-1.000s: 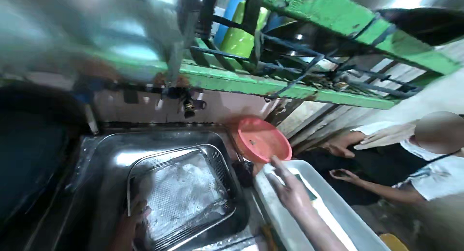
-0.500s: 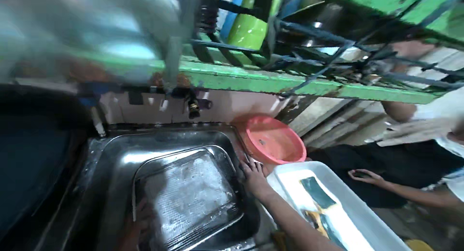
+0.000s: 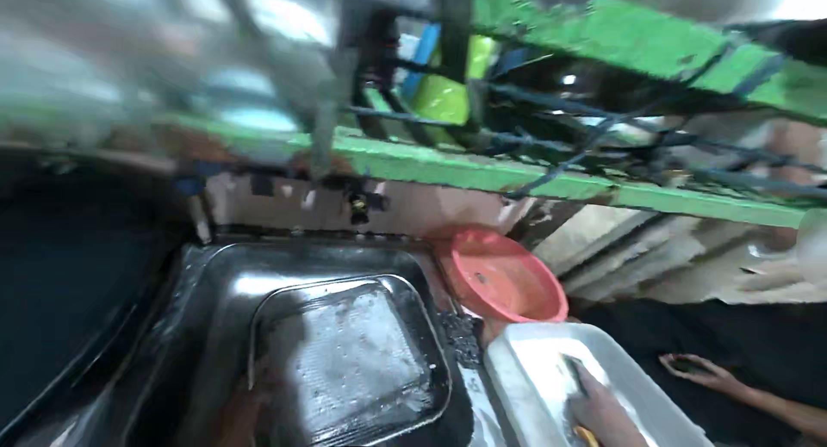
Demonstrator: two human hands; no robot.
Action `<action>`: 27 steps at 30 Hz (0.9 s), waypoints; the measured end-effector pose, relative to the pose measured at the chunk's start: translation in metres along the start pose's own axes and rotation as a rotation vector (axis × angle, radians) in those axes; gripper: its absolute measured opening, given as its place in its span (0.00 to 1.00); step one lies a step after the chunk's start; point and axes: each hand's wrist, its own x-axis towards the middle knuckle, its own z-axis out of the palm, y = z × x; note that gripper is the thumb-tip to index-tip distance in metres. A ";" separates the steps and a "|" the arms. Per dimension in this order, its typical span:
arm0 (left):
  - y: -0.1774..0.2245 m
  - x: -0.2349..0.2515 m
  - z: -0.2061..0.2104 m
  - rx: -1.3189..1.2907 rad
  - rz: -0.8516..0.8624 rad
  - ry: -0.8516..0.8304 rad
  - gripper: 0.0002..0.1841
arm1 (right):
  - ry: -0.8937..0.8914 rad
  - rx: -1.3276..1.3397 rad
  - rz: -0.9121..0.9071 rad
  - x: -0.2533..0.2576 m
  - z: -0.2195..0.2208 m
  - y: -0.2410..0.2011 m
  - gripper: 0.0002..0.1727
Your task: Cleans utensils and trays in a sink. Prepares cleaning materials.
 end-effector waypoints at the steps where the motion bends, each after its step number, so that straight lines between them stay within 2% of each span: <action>1: -0.001 0.001 0.001 -0.012 0.000 0.018 0.31 | -0.019 0.012 0.024 -0.002 -0.002 -0.005 0.41; 4: 0.000 0.004 0.002 -0.065 0.007 0.027 0.27 | 0.022 0.030 0.034 -0.007 -0.013 -0.021 0.34; 7: 0.001 0.005 0.002 -0.107 0.023 0.000 0.27 | 0.185 0.411 -0.133 -0.033 -0.034 -0.055 0.32; 8: 0.001 0.004 0.002 -0.110 0.042 -0.007 0.29 | 0.207 0.561 -0.175 -0.043 -0.041 -0.075 0.33; 10: 0.003 0.002 0.001 -0.093 0.048 -0.009 0.28 | 0.223 0.695 -0.260 -0.058 -0.047 -0.122 0.32; 14: 0.008 0.001 0.003 -0.046 0.034 -0.004 0.29 | 0.189 0.605 -0.485 -0.046 -0.014 -0.218 0.25; 16: 0.014 -0.005 0.006 0.018 0.011 0.034 0.28 | 0.118 0.491 -0.563 -0.030 0.013 -0.256 0.25; 19: 0.011 -0.005 0.003 0.288 -0.034 0.077 0.29 | 0.012 0.289 -0.508 -0.007 0.056 -0.300 0.28; 22: 0.007 0.002 0.003 0.350 -0.026 0.043 0.30 | -0.087 0.068 -0.524 -0.008 0.095 -0.336 0.32; 26: 0.061 -0.031 0.004 0.527 -0.163 -0.076 0.29 | -0.146 0.109 -0.928 -0.082 0.148 -0.392 0.31; 27: 0.062 -0.034 0.005 0.541 -0.133 -0.051 0.28 | -0.135 0.130 -1.062 -0.098 0.160 -0.405 0.31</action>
